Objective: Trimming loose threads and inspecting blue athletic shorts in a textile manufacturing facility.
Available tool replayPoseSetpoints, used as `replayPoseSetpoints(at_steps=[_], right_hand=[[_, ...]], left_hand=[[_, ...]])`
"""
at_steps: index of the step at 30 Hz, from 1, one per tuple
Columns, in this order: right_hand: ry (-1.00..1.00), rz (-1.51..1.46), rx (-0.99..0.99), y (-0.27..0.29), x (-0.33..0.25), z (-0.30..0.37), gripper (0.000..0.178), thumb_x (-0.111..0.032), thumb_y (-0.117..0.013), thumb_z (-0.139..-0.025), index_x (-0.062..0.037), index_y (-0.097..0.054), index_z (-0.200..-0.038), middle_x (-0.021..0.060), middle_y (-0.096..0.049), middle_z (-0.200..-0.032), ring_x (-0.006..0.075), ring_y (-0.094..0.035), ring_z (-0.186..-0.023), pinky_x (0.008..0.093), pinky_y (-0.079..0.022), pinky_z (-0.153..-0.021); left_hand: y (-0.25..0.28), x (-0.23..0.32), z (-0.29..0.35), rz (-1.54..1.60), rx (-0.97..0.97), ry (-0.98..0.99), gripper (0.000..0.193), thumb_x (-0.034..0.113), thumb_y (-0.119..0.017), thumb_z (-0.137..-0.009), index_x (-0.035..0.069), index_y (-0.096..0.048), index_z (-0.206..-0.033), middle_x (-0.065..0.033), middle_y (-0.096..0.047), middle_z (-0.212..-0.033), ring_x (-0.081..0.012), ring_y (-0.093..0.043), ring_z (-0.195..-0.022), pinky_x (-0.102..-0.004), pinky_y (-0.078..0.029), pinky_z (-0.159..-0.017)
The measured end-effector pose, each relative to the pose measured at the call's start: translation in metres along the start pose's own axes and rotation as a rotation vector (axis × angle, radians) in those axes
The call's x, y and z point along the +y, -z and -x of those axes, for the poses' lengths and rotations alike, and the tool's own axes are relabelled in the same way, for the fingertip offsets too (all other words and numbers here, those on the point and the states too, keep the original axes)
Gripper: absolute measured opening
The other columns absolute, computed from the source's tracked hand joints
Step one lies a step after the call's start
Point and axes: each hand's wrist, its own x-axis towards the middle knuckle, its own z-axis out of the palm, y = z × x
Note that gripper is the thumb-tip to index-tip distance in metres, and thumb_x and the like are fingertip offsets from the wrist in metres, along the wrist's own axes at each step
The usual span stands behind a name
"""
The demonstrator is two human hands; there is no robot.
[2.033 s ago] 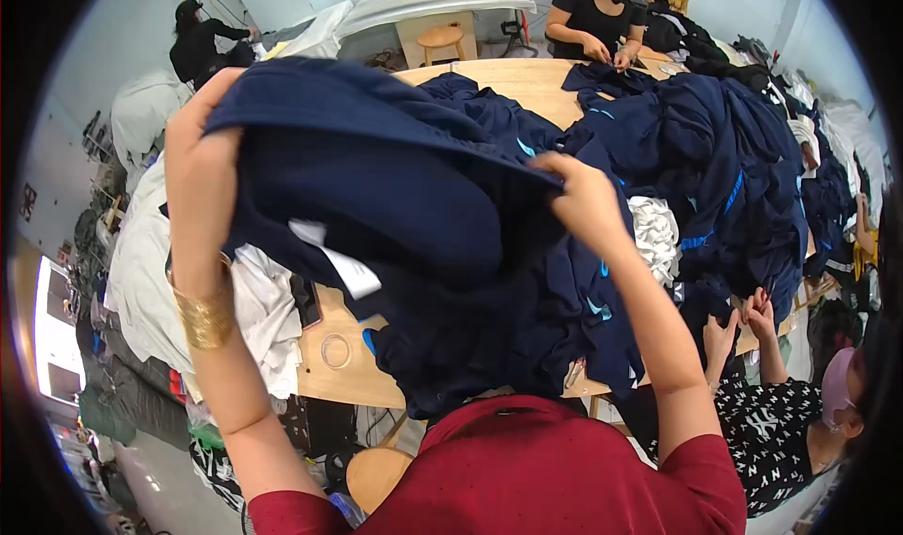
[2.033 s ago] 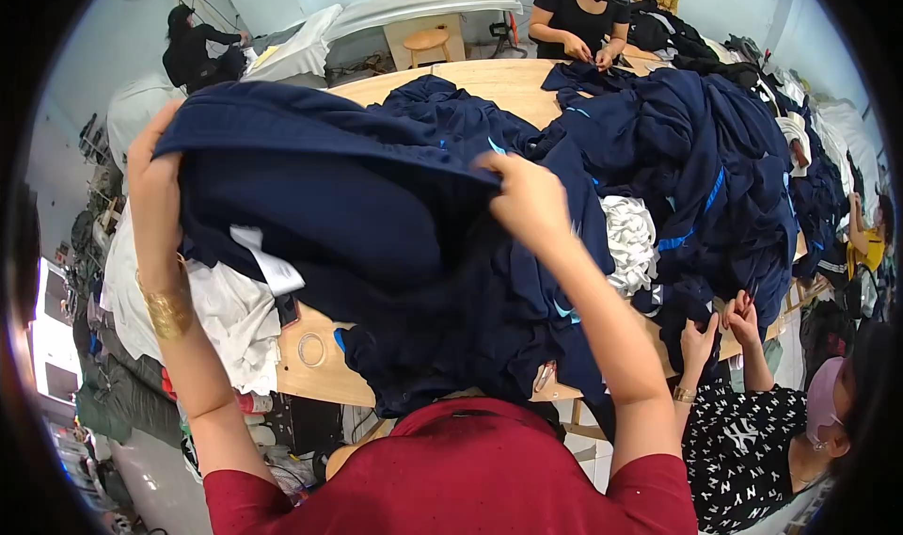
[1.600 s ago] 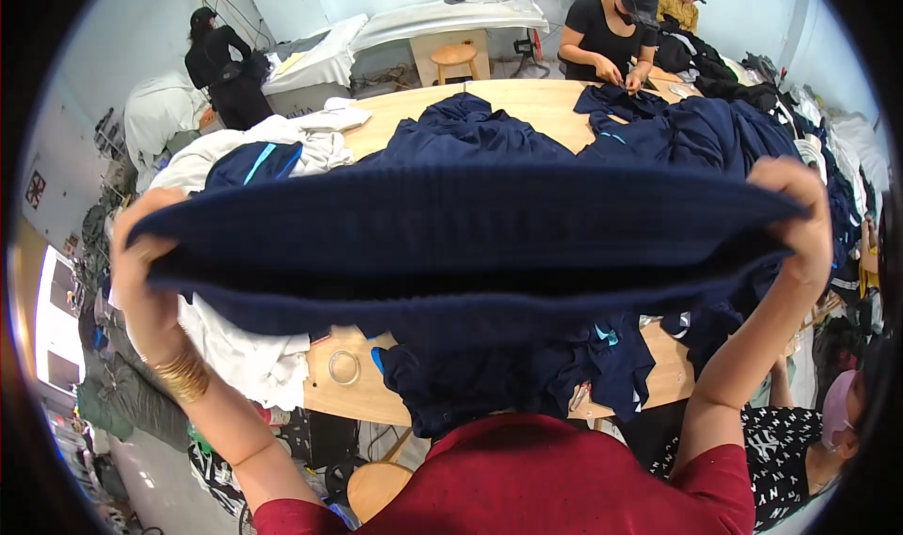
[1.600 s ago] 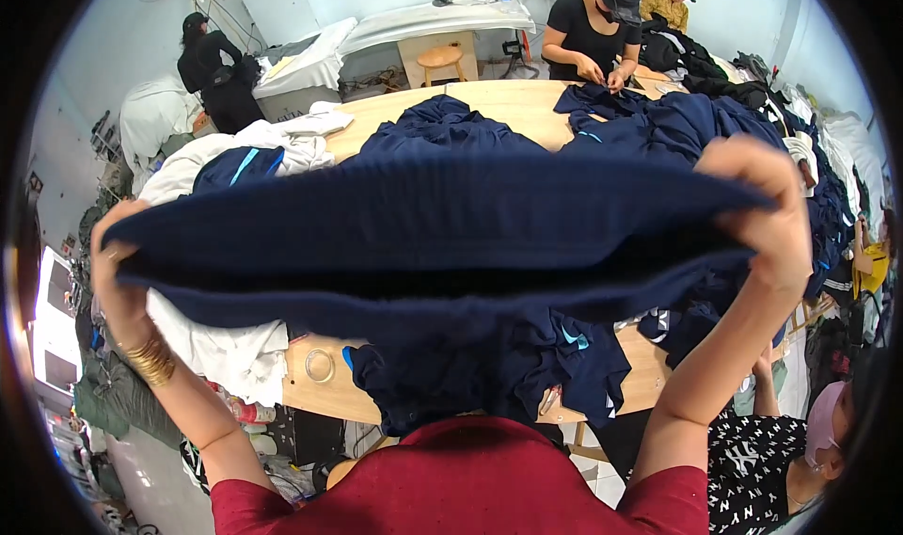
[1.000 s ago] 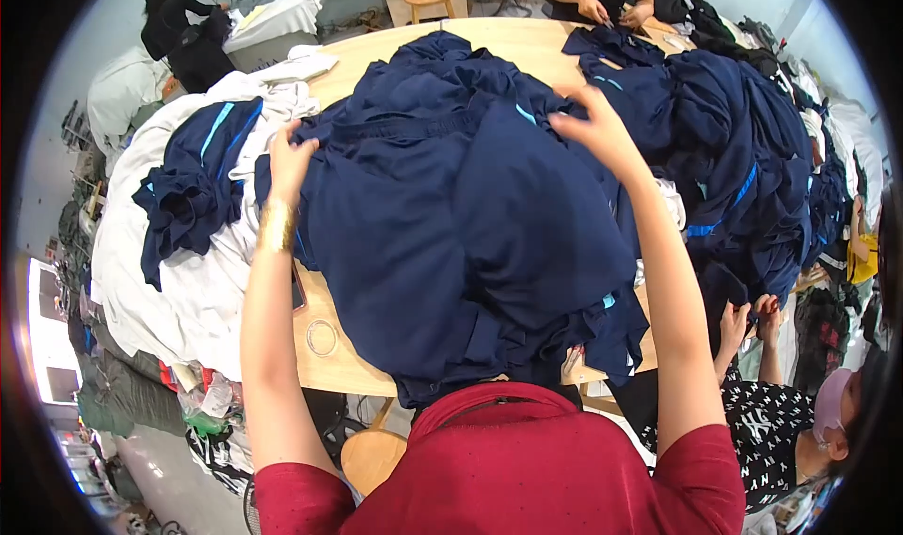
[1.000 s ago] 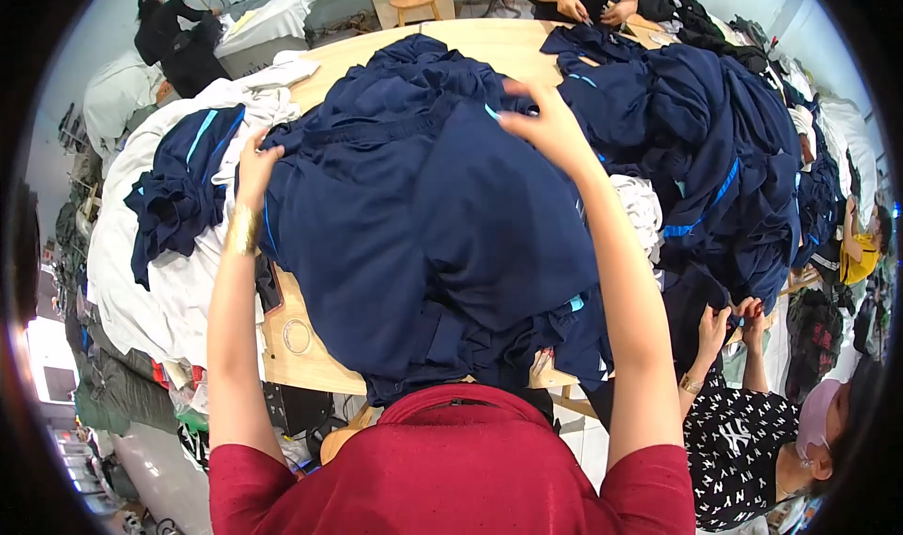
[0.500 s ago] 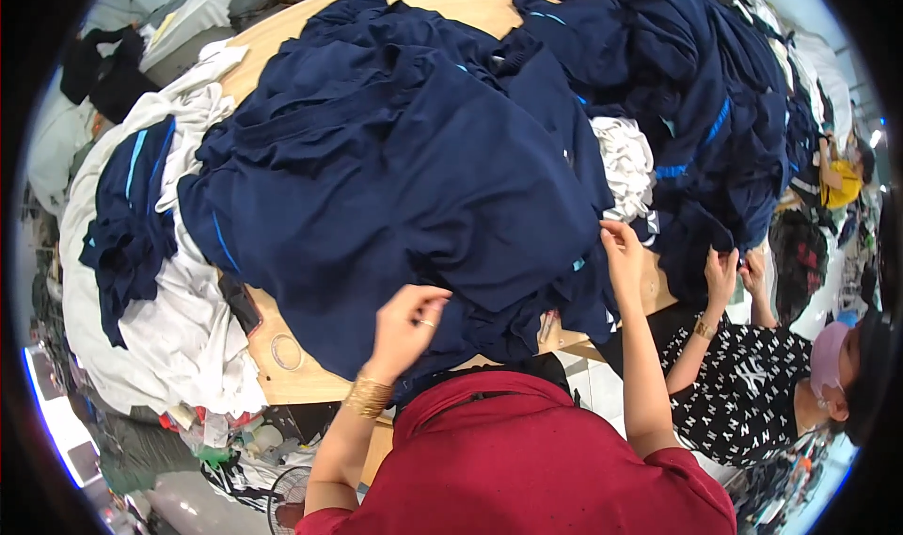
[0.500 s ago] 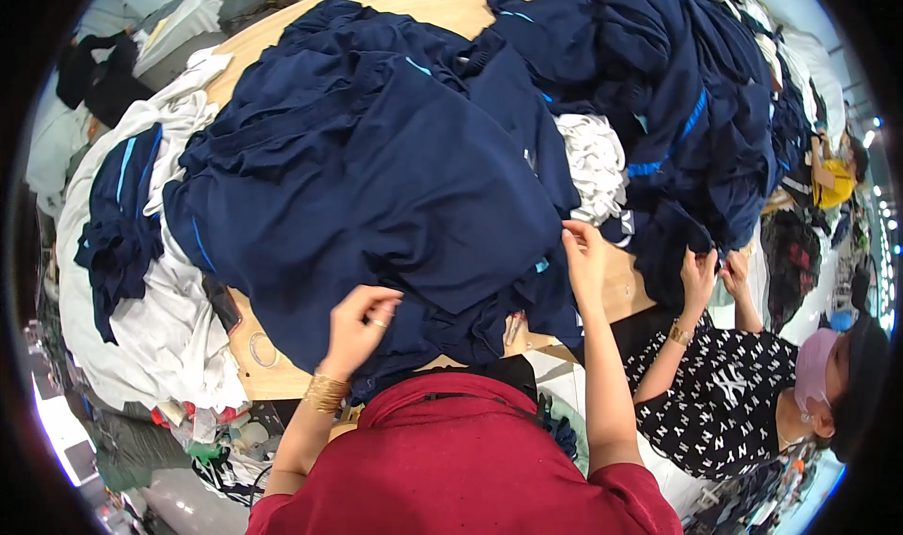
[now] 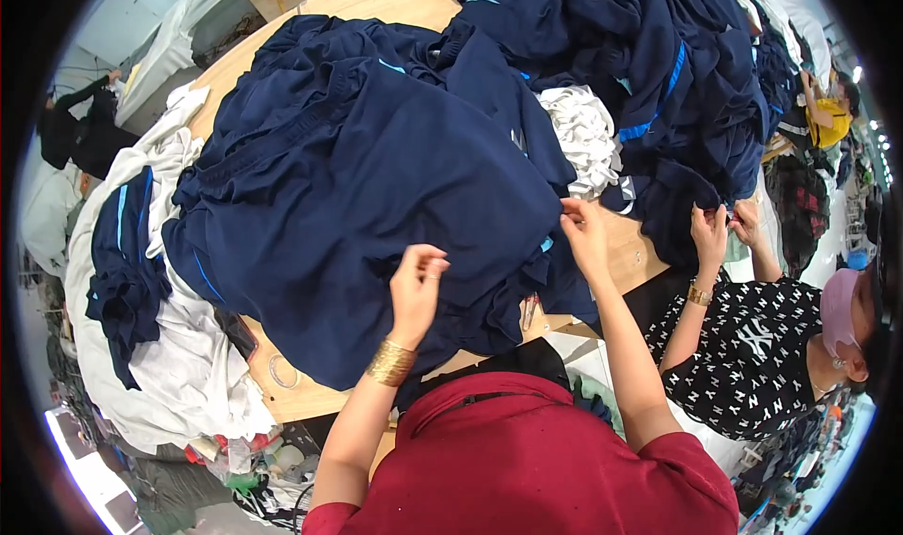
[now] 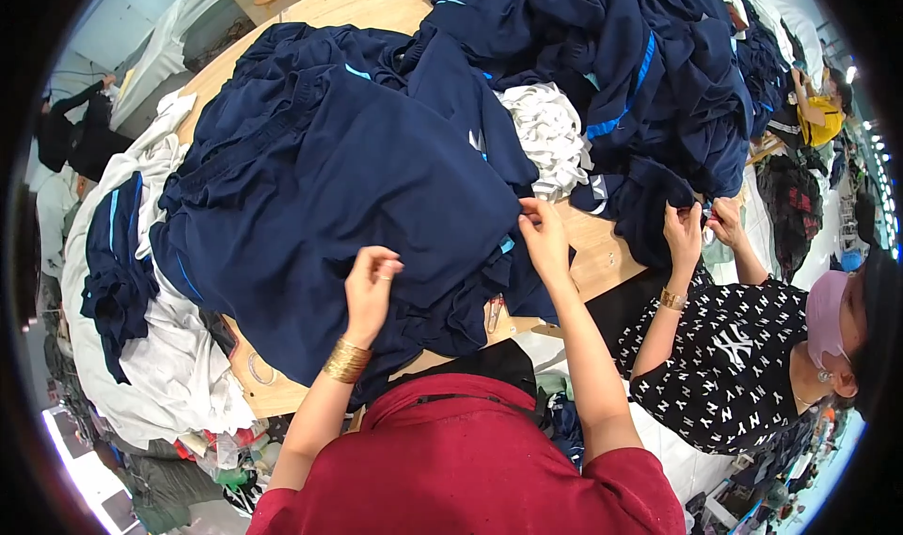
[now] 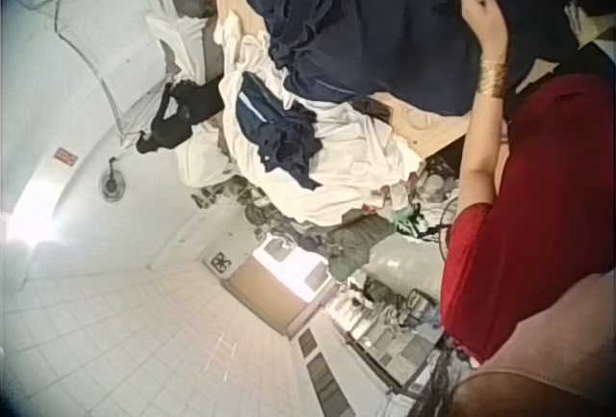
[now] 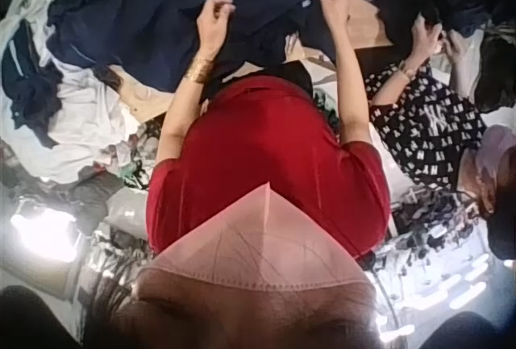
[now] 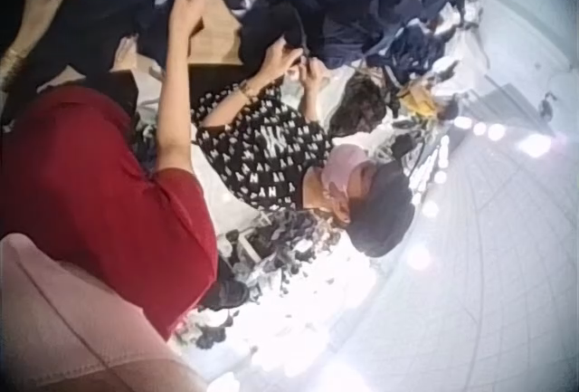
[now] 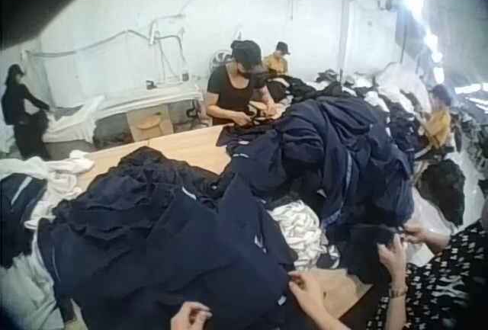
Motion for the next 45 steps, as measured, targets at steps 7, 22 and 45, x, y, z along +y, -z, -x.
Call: replayPoseSetpoints(at_steps=[7,22,45], right_hand=[[0.345,0.126,-0.013,-0.019,-0.05,0.001,0.023,0.002,-0.059,-0.07,0.0005,-0.058,-0.093,0.0109,-0.056,-0.085,0.0251,-0.057,-0.077,0.0325,-0.047,-0.071],[0.088,0.256,-0.066,-0.039,-0.025,-0.072,0.042,-0.009,-0.065,-0.069,-0.0005,-0.059,-0.11,0.0141,-0.062,-0.072,0.0296,-0.063,-0.07,0.0383,-0.05,-0.066],[0.258,-0.296,-0.333,-0.054,-0.137,0.012,0.013,0.002,-0.059,-0.077,-0.0006,-0.063,-0.089,0.0059,-0.057,-0.089,0.015,-0.055,-0.087,0.0239,-0.042,-0.076]], left_hand=[[-0.058,0.044,-0.015,-0.481,-0.257,-0.423,0.065,0.021,-0.074,-0.07,0.004,-0.042,-0.124,-0.0176,-0.047,-0.116,-0.0361,-0.047,-0.106,-0.041,-0.039,-0.091],[-0.016,0.053,-0.022,0.523,-0.033,0.257,0.027,0.009,-0.04,-0.095,0.003,-0.056,-0.115,-0.0019,-0.06,-0.107,-0.0091,-0.057,-0.091,-0.0255,-0.048,-0.075],[0.026,0.094,-0.009,0.38,0.191,0.098,0.026,0.003,-0.044,-0.087,0.0,-0.061,-0.107,-0.0018,-0.062,-0.096,-0.0079,-0.057,-0.082,-0.0211,-0.045,-0.075]])
